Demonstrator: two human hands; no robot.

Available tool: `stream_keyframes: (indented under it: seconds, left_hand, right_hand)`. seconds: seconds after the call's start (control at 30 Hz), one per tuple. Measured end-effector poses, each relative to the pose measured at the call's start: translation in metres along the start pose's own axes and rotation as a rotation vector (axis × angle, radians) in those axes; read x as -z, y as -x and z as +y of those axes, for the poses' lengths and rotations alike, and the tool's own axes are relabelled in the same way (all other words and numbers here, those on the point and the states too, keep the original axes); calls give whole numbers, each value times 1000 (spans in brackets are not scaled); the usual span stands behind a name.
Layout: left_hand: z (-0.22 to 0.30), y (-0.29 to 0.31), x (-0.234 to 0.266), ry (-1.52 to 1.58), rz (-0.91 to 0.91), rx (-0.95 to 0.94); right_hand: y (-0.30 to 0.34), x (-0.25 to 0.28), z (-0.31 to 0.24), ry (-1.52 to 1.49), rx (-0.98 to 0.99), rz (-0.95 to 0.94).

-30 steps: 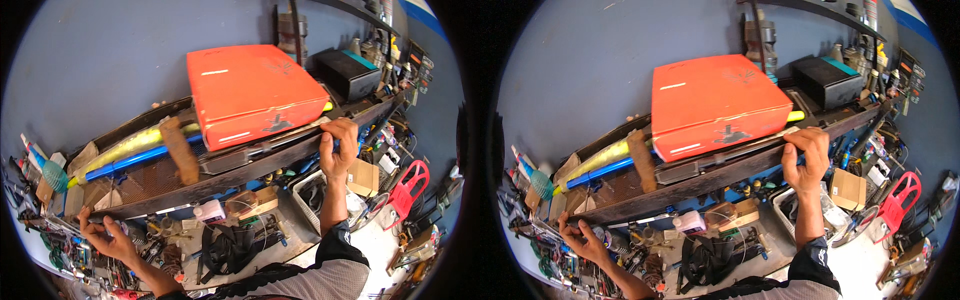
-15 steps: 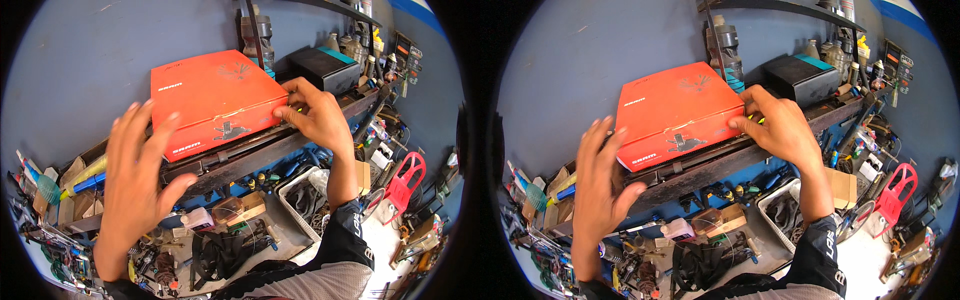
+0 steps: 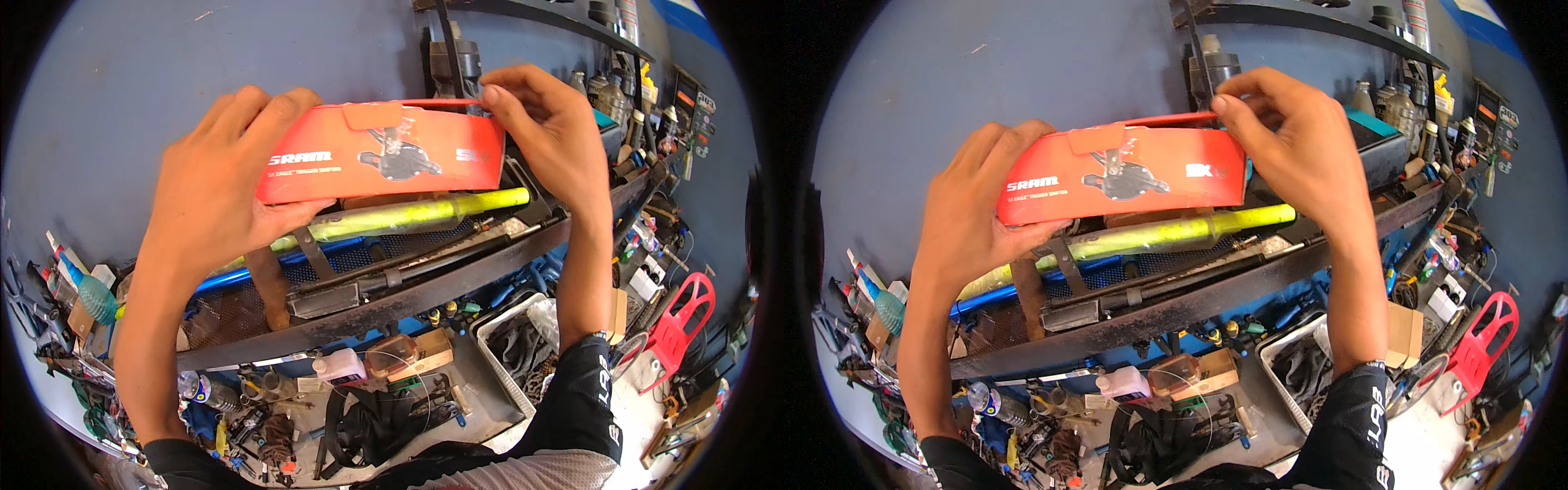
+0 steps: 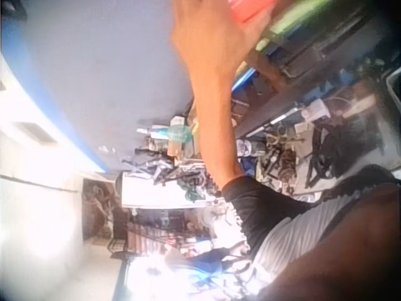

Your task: The person organizes a cluttered workbench in a bicycle repair shop. They move a black bag, a red plastic chair, and various tools and parts, including a bicycle wheel and a cassette, to different locations on the bench and shelves.

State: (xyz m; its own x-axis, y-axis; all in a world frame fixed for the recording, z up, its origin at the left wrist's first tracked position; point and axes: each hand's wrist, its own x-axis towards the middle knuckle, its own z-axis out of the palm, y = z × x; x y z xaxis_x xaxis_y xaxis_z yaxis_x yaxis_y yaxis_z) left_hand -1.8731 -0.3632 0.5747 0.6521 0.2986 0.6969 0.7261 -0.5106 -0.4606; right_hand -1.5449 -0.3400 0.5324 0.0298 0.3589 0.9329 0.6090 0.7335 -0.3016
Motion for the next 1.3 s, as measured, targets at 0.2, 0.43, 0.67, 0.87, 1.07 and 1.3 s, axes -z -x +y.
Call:
stream_keyframes:
  seconds: [0.2,0.43,0.67,0.87,1.07,1.3]
  left_hand:
    - [-14,-5,3,13,23,-21]
    - [-23,-7,2,32,12,-96]
    - [29,6,-15,31,9,72]
    - [19,34,-19,-48,-125,26]
    - [14,43,-12,-74,-130,7]
    - [13,40,-32,-64,20,-121]
  right_hand:
    - [35,16,-4,-47,-79,151]
    - [84,54,19,166,30,238]
    - [108,63,72,292,148,343]
    - [109,58,84,351,432,506]
    - [125,92,51,253,553,519]
    - [153,144,-19,277,632,484]
